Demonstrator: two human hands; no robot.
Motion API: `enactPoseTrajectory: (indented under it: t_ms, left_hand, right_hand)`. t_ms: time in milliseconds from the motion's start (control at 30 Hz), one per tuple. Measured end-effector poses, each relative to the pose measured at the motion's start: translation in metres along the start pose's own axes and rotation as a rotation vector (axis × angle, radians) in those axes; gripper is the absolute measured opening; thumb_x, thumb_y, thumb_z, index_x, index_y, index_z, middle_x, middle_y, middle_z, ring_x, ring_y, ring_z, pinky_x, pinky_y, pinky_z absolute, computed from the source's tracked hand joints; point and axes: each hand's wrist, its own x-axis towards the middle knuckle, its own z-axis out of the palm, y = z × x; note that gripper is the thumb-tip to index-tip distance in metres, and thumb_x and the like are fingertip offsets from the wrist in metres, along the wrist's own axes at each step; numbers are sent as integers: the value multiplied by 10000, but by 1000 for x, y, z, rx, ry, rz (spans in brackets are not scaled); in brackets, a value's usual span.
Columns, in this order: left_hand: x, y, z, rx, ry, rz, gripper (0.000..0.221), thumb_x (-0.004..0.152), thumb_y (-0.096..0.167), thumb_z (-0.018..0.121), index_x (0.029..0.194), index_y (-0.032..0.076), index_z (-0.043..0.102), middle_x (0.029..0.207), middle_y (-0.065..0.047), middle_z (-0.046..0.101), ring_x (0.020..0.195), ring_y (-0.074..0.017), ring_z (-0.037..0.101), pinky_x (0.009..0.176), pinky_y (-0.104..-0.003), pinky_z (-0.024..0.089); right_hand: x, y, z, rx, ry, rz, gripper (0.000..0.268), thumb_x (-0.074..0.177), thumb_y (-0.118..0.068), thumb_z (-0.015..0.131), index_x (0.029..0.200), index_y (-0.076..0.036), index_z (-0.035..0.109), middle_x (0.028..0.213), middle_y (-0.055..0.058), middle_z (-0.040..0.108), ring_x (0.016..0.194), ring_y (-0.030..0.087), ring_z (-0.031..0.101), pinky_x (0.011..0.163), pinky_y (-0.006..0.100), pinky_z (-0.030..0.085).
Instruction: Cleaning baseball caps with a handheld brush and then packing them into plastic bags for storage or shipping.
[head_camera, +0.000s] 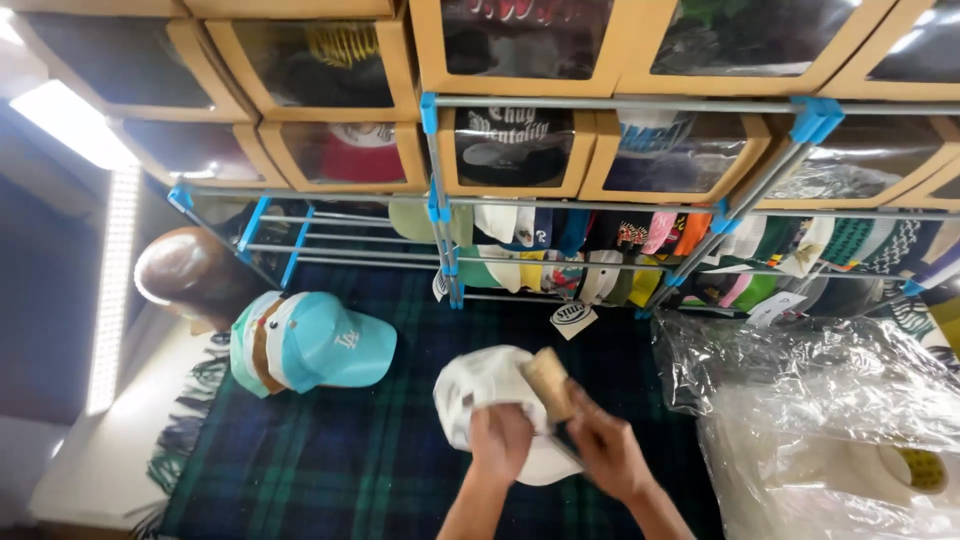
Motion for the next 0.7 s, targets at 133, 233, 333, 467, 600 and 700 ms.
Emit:
enactPoseTrajectory:
  t_ms: [133,233,333,467,600,700]
  left_hand:
    - [-12,7,38,1057,68,364,420,979,108,567,1371,79,420,1339,-113,648,1162,-161,613,1052,-339,507]
    - [-36,8,126,526,-343,124,674,1060,472,342,1557,18,375,1576,-134,472,1451,-259,457,1211,-400,364]
    - [-7,-3,91,294,109,-64,639,959,335,545,1522,59,418,1337,-183,616,1204,-329,616,1041,-449,523]
    - [-11,-1,108,409,202,49,735,895,308,606,1567,94,396,1460,-162,607,1299,-325,603,1072,-456,517]
    - [-12,-1,116,296,261,-34,798,851,264,632,1594,152,364,1590,-95,509,1441,-328,493,1160,-460,432]
    - [-10,-2,112,298,228,-24,782,865,247,628,1594,142,366,1589,-96,509,1451,-316,485,1171,-432,418]
  right_hand:
    - [4,1,-7,-155,-130,-129,472,979,-132,601,1426,17,567,1492,168,576,1405,243,528,1165,369,415]
    - [24,-24,-7,-200,10,12,562,968,-85,569,1521,-80,466,1561,72,516,871,39,685,616,228,564]
    - [13,-25,-2,-329,-192,-213,524,1015,-175,554,1524,-98,461,1468,121,618,1213,265,716,978,356,576]
    - [30,29,-37,-338,134,-349,497,975,62,497,1471,58,471,1534,248,481,1439,360,483,1184,379,440]
    - [-11,96,-52,-746,90,484,630,1040,-369,460,1631,-357,241,1046,71,701,720,249,729,534,413,563]
    - [-62,148,-50,-920,-65,599,690,1025,-288,492,1639,-275,177,1150,57,682,849,232,748,616,369,634]
